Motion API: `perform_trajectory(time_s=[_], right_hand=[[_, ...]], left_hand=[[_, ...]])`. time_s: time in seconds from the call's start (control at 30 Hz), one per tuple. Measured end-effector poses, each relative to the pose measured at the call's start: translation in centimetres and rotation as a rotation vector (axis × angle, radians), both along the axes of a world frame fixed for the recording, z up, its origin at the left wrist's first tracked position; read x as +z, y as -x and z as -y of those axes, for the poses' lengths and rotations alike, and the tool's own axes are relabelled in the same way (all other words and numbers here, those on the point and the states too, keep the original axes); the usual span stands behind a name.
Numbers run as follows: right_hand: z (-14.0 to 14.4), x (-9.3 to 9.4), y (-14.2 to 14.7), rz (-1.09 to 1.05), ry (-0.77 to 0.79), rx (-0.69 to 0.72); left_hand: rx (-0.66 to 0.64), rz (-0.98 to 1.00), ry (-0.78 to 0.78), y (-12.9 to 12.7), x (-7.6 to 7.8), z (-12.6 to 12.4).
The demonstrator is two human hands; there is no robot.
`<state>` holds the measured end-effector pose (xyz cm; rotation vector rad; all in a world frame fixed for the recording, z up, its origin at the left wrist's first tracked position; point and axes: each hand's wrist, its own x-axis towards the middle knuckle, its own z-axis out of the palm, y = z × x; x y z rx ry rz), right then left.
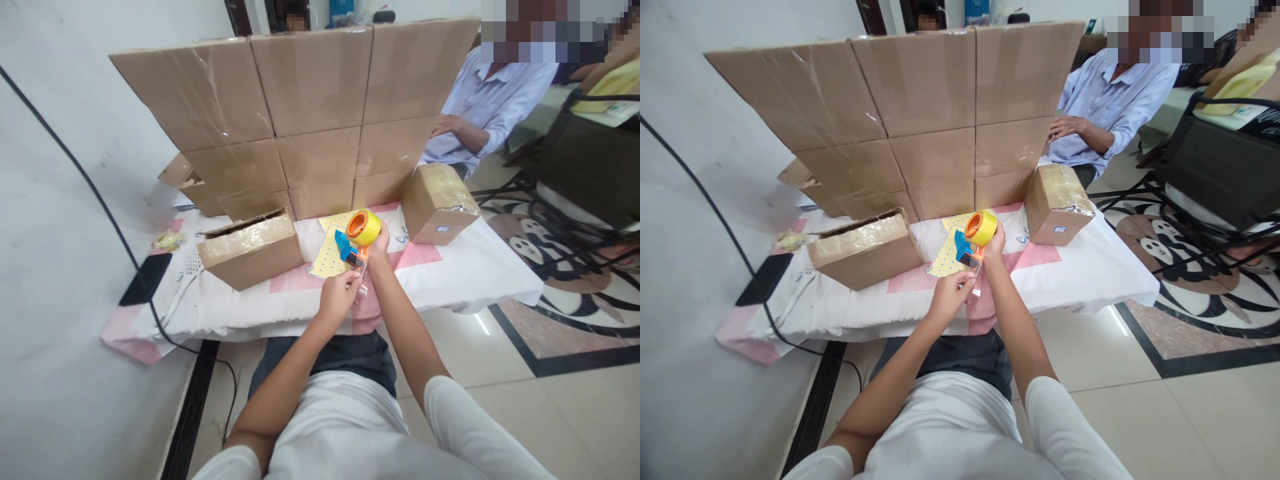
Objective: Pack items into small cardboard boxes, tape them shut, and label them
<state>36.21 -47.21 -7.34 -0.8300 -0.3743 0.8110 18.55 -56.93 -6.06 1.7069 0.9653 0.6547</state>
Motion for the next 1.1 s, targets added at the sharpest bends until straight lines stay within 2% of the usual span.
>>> perform_trajectory(time_s=[0.1, 0.27, 0.37, 0.63, 0.77, 0.9, 1.1], right_hand=[[0.8, 1.1, 0.7, -0.059, -0.043, 0.004], [2.0, 1.9, 1.3, 0.022, -0.162, 0.265], [2.0, 1.8, 1.6, 0.019, -0.142, 0.343], [2.1, 1.9, 1.3, -0.019, -0.121, 0.352], [2.0, 2.0, 0.4, -0.003, -0.113, 0.306], [1.6, 1.0, 0.9, 0.103, -0.077, 0.366], [1.7, -1.5, 2.0, 0.46, 0.04, 0.381]], left_hand=[[0.009, -0.048, -0.04, 0.5, 0.3, -0.2], [0.044, -0.042, -0.002, 1.4, 0.4, -0.7], [0.045, -0.019, 0.044, 1.9, 0.3, -0.6], [0.064, -0.084, 0.039, 3.2, 0.5, 0.0], [0.047, -0.09, 0.111, 4.0, -0.3, 0.2], [0.049, -0.056, 0.177, 4.8, -1.5, -0.2], [0.052, -0.002, 0.322, 5.8, -2.1, -1.0]])
